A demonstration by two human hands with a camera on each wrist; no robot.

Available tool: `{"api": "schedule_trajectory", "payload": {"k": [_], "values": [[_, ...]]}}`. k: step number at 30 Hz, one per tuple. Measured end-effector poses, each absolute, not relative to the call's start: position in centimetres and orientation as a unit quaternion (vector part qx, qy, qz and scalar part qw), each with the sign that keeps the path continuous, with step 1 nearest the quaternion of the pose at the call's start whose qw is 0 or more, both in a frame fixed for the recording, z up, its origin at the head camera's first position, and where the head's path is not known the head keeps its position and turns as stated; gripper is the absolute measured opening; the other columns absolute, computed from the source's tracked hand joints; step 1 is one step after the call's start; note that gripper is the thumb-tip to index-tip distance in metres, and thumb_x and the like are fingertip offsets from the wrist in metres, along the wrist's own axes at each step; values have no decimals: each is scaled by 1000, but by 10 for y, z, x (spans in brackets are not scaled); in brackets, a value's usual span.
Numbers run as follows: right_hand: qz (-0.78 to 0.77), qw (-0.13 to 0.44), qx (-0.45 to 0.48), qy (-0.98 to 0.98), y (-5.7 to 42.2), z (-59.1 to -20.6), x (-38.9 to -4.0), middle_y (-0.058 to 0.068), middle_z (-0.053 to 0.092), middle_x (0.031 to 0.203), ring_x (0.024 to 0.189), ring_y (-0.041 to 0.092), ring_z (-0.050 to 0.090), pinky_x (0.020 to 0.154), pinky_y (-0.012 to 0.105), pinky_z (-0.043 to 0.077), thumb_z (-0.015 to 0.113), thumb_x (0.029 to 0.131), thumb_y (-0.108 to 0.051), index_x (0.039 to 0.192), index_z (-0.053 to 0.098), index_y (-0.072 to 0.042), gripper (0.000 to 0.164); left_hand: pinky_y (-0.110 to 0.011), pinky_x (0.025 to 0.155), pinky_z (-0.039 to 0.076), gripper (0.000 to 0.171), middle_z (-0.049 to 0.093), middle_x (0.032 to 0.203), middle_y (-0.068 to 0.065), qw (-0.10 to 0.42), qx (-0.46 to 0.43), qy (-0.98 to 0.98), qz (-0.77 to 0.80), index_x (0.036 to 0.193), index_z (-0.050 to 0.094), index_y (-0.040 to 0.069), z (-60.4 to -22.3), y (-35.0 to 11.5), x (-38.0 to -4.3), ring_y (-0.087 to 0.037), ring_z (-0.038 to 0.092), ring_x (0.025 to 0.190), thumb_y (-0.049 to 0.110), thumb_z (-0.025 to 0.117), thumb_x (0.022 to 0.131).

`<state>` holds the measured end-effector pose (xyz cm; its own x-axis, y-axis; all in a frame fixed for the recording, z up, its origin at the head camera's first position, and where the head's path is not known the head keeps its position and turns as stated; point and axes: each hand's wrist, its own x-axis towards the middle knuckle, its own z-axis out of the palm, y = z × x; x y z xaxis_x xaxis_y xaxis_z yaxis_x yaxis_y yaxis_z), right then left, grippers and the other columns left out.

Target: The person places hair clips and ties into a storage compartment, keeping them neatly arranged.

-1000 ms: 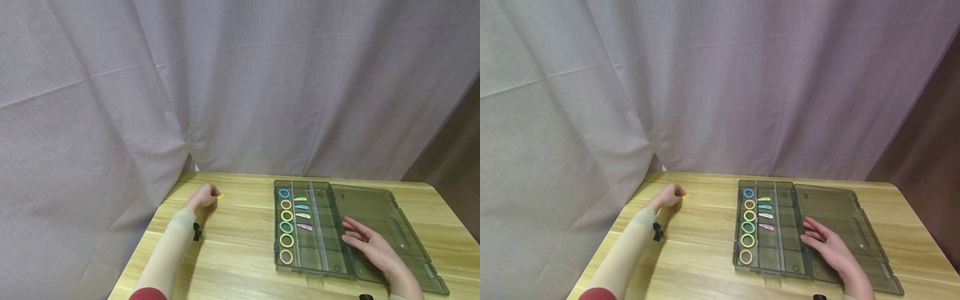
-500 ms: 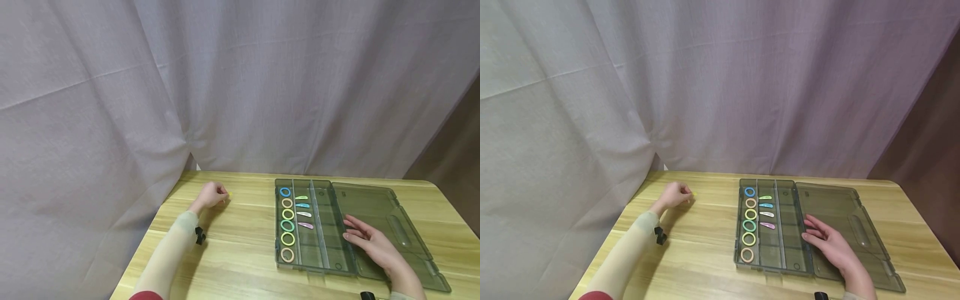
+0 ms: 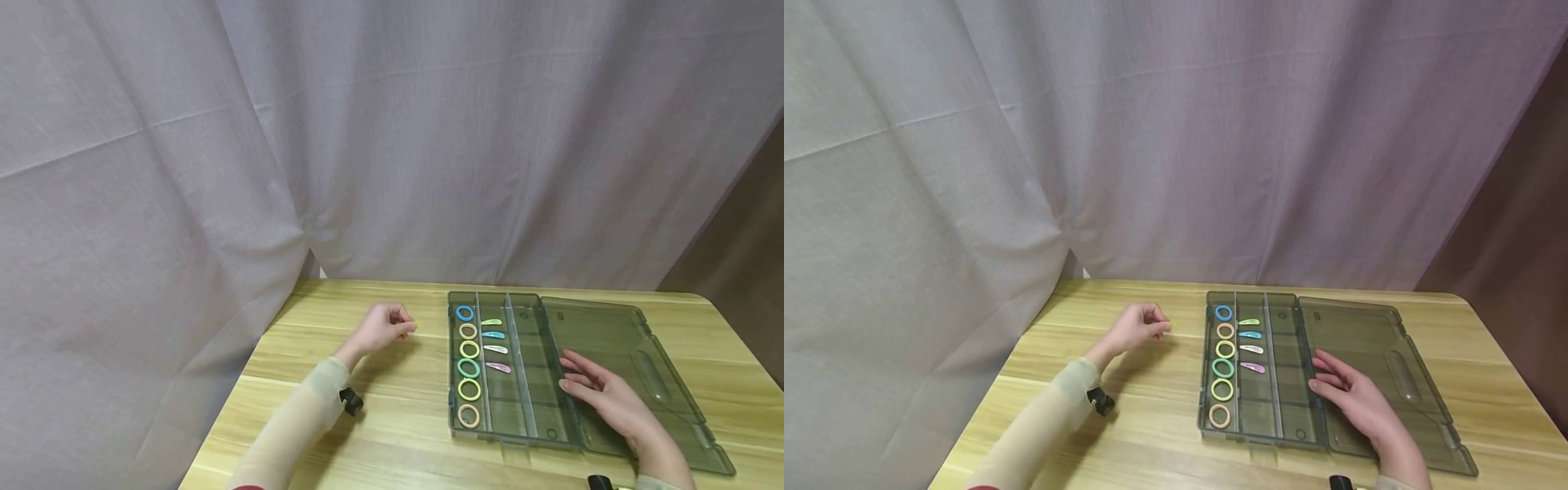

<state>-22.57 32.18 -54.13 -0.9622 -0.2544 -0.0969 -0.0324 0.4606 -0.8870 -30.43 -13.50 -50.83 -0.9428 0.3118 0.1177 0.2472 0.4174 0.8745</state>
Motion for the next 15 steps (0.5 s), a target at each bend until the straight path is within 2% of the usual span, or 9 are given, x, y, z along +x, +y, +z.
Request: {"api": "schedule_trajectory", "payload": {"k": [4, 8, 11, 15], "values": [[-507, 106, -83, 851, 322, -541, -225, 16, 53, 157, 110, -19, 53, 88, 11, 48, 70, 106, -33, 166, 32, -1, 77, -47, 72, 65, 8, 77, 89, -19, 17, 188, 833, 520, 90, 77, 2, -502, -114, -300, -27, 75, 75, 5, 81, 95], [-504, 105, -84, 853, 321, -541, -226, 18, 52, 158, 110, -18, 54, 88, 11, 48, 70, 106, -33, 166, 33, -2, 77, -29, 70, 62, 5, 80, 87, -3, -7, 185, 839, 511, 88, 83, 3, -499, -98, -297, -7, 72, 74, 5, 88, 88], [-505, 106, -84, 852, 321, -542, -226, 18, 53, 158, 110, -18, 54, 88, 12, 49, 70, 106, -33, 167, 33, -2, 77, -22, 71, 59, 8, 81, 88, 0, -22, 171, 843, 510, 90, 86, 6, -498, -86, -294, -2, 71, 78, 7, 91, 84], [-510, 104, -84, 850, 322, -543, -226, 16, 54, 157, 110, -18, 55, 88, 11, 48, 70, 106, -32, 166, 33, -2, 77, -24, 75, 62, 10, 81, 93, -1, -14, 164, 825, 540, 93, 85, 3, -495, -69, -290, -5, 73, 82, -1, 89, 84]]}}
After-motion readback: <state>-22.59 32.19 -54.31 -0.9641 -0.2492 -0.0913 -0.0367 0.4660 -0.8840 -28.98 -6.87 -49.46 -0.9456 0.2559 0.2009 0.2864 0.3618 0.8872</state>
